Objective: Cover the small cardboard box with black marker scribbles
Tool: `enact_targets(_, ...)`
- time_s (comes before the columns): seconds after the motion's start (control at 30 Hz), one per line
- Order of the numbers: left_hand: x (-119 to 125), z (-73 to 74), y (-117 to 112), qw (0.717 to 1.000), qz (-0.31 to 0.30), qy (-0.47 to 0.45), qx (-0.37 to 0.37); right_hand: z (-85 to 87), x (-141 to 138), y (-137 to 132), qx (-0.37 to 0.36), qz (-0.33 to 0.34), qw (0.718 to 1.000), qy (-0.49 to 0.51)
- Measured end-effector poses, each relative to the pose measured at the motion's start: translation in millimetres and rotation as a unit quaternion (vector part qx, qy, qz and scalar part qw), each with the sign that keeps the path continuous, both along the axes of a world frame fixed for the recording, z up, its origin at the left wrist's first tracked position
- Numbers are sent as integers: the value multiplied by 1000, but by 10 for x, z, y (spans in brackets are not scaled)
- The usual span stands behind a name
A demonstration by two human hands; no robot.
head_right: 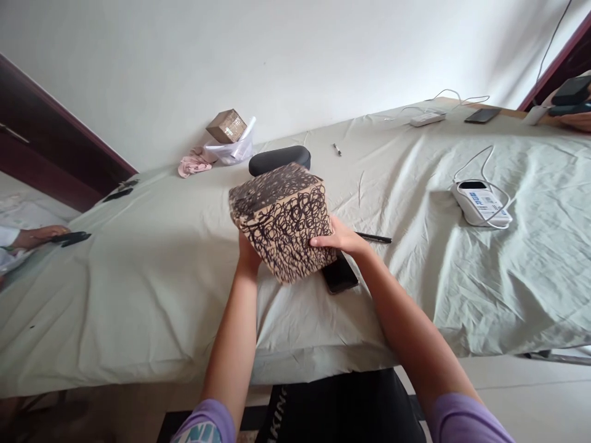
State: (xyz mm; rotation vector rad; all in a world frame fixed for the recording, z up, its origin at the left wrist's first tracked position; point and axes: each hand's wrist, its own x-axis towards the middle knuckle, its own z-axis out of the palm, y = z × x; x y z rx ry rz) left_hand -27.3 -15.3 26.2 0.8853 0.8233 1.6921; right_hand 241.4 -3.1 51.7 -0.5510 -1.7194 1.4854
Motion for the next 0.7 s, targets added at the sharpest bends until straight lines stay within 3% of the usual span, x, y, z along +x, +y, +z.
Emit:
enact_targets(0.1, -68, 127, 47, 999, 16, -28, 34, 3, 59, 118, 149, -152, 975, -70)
enact_targets(0.17, -36, 177, -20, 997, 20, -26, 70, -52, 50, 162, 216, -207, 946, -121)
enact_targets(0.33, 147, 232, -190, 996, 35, -43, 77, -141, 2, 165, 303, -213, 911, -181)
enact_targets(0.5, 200, 307, -189, 992, 90, -46, 72, -163, -33, 155, 346, -216, 895, -180)
enact_targets(0.7, 229, 239, -130, 991, 118, -26, 58, -143, -80, 118, 333, -244, 895, -165)
